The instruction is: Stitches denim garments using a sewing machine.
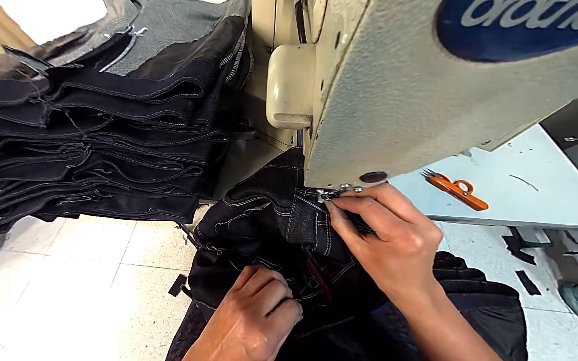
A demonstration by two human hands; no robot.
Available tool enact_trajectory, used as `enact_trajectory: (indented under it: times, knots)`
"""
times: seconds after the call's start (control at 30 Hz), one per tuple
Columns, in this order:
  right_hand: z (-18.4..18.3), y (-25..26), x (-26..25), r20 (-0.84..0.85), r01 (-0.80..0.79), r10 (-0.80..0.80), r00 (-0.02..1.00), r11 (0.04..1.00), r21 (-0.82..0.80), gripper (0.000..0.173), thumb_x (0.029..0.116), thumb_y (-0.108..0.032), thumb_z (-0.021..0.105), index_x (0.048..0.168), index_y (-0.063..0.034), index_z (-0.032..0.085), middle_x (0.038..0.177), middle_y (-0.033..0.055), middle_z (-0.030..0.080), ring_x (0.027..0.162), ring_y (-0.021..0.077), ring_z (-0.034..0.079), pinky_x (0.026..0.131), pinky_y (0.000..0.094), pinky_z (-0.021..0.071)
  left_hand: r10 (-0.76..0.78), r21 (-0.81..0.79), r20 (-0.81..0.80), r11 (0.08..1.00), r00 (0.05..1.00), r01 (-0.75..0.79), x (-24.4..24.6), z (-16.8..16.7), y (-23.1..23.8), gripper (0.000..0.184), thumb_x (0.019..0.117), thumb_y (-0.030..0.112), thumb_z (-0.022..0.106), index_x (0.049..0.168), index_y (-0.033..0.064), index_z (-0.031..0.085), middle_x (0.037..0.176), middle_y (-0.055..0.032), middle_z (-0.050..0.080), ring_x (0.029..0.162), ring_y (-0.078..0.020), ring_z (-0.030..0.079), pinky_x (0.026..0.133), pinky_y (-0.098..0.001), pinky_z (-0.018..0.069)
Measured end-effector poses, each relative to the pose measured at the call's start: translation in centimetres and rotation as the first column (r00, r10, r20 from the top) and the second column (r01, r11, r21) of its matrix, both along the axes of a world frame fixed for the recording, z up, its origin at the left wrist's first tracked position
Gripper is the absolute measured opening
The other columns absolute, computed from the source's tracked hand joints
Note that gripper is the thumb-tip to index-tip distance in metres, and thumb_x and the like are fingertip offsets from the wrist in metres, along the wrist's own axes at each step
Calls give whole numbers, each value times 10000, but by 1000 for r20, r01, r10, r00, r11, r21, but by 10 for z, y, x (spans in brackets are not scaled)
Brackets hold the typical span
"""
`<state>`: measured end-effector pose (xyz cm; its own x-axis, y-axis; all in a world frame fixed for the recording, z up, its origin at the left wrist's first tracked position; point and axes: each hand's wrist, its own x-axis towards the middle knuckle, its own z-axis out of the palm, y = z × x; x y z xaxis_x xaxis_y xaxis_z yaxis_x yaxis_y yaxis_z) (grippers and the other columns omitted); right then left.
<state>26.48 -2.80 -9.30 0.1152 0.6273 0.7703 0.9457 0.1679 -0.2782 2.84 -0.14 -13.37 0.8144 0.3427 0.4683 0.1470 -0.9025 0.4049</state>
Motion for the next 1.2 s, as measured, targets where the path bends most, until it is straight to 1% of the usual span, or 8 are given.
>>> enact_trajectory:
  times: [0.37,0.5,0.7,0.9,1.0,1.07,1.13,1.2]
  knots:
    - [7,0,1,-59,24,-31,998,993,-117,125,880,-217,767,892,-100,810,904,45,710,832,127,658,713,217,524,-12,-19,-7,1000,1000,12,2,-1,1,173,1025,229,592,910,167,704,888,14,682,1035,-165,646,999,-312,473]
    - [4,-2,1,-198,26,-67,978,980,-199,176,859,-297,779,941,-145,813,952,18,686,899,130,628,750,248,507,-19,-27,4,999,1000,19,3,0,3,182,1030,236,593,910,165,710,892,16,688,1036,-162,650,999,-315,478]
    - [5,-4,7,-572,-183,-36,820,929,-321,210,792,-235,787,998,-204,772,1031,-64,628,964,22,616,780,199,537,-39,-19,14,999,999,40,10,2,4,177,1026,232,600,904,163,709,885,16,686,1032,-161,647,996,-310,477]
    - [5,-7,11,-741,-313,59,669,926,-209,254,805,-157,762,1056,-199,758,1046,-62,645,937,38,636,780,191,558,-49,-31,3,998,999,49,11,3,4,182,1029,249,602,910,162,707,891,15,688,1042,-159,647,1002,-310,477]
    - [-1,-15,14,-619,-223,37,784,948,-226,280,851,-242,736,1127,-198,738,1054,-73,634,962,14,628,806,181,555,-35,-46,4,998,999,35,7,5,6,189,1030,254,603,910,159,714,899,12,692,1044,-160,646,1000,-310,476]
    - [-5,-19,14,-462,-114,-15,887,961,-251,286,889,-352,707,1130,-206,751,1046,-64,612,987,42,587,815,230,510,-28,-42,15,999,1000,28,7,6,9,187,1028,258,606,909,162,714,904,15,692,1044,-155,647,999,-308,479]
    - [-7,-20,13,-355,-72,-21,935,966,-247,333,917,-429,683,1142,-200,770,1031,-38,608,985,100,557,821,285,473,-13,-32,35,999,999,14,8,8,12,181,1025,266,607,908,169,705,911,21,690,1046,-149,644,990,-304,482]
    - [-7,-17,10,-325,-89,-1,946,961,-261,361,928,-459,668,1162,-205,771,1023,-33,586,966,107,536,803,274,457,18,-39,82,999,996,-15,13,14,17,173,1020,267,619,913,163,708,931,15,700,1058,-146,648,970,-296,500]
